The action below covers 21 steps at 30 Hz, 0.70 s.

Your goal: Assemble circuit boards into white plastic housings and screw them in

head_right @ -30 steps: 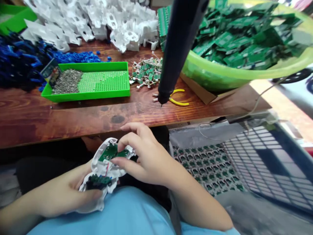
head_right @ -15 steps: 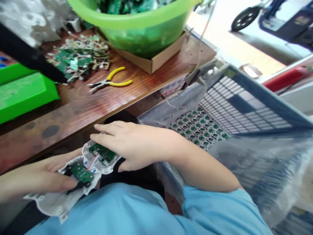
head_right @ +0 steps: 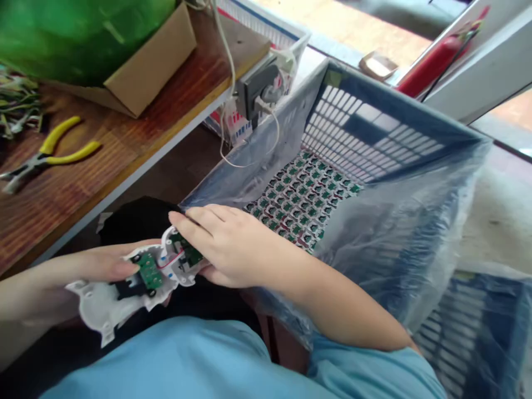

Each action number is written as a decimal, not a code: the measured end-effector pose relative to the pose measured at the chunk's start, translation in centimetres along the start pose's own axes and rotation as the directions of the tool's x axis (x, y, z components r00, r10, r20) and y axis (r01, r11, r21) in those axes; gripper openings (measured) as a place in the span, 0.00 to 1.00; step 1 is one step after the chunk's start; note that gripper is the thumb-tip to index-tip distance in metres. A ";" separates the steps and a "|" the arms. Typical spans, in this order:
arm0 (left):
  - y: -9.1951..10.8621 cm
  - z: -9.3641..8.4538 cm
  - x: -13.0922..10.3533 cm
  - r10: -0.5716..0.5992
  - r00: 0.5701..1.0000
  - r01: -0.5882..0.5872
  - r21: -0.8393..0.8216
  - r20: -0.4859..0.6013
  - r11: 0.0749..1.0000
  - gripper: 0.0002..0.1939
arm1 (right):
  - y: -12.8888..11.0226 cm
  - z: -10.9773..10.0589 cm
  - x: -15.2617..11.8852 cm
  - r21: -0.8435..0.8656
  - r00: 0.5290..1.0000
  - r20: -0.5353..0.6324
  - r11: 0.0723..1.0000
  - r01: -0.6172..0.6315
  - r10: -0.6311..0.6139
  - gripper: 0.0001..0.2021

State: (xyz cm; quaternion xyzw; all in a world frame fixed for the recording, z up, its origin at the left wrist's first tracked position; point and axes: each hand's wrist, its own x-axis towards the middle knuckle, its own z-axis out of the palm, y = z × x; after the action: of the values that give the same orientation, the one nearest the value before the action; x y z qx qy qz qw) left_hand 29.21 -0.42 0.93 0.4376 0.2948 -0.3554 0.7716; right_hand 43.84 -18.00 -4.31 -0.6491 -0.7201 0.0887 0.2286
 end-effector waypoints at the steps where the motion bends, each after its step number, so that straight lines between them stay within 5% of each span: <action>1: 0.6 0.6 0.9 -0.007 1.000 0.007 -0.016 0.026 1.000 0.20 | 0.4 -0.1 -0.9 -0.015 1.000 -0.019 1.000 -0.022 0.022 0.35; 8: 2.4 3.2 5.1 -0.090 0.993 0.090 0.000 0.083 0.996 0.15 | 1.2 -0.1 -5.5 0.012 0.983 -0.097 0.988 -0.152 0.153 0.41; 12: 2.1 3.0 6.4 -0.202 0.979 0.200 0.033 0.033 0.979 0.15 | 1.2 1.1 -6.5 0.068 0.966 -0.095 0.970 -0.233 0.239 0.43; 16: 2.3 3.4 7.4 -0.145 0.985 0.146 0.006 -0.094 0.989 0.17 | 1.3 2.3 -6.7 0.113 0.956 -0.147 0.965 -0.238 0.253 0.46; 21: 3.5 5.2 8.6 -0.195 0.965 0.217 0.114 -0.176 0.970 0.26 | 2.3 3.4 -6.9 0.156 0.943 -0.168 0.952 -0.262 0.287 0.36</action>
State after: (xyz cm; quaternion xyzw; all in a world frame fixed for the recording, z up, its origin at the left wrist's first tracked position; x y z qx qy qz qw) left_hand 37.72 -6.28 -1.75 0.4821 0.3768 -0.4156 0.6730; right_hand 44.79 -23.87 -9.77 -0.7323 -0.5901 0.1052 0.3232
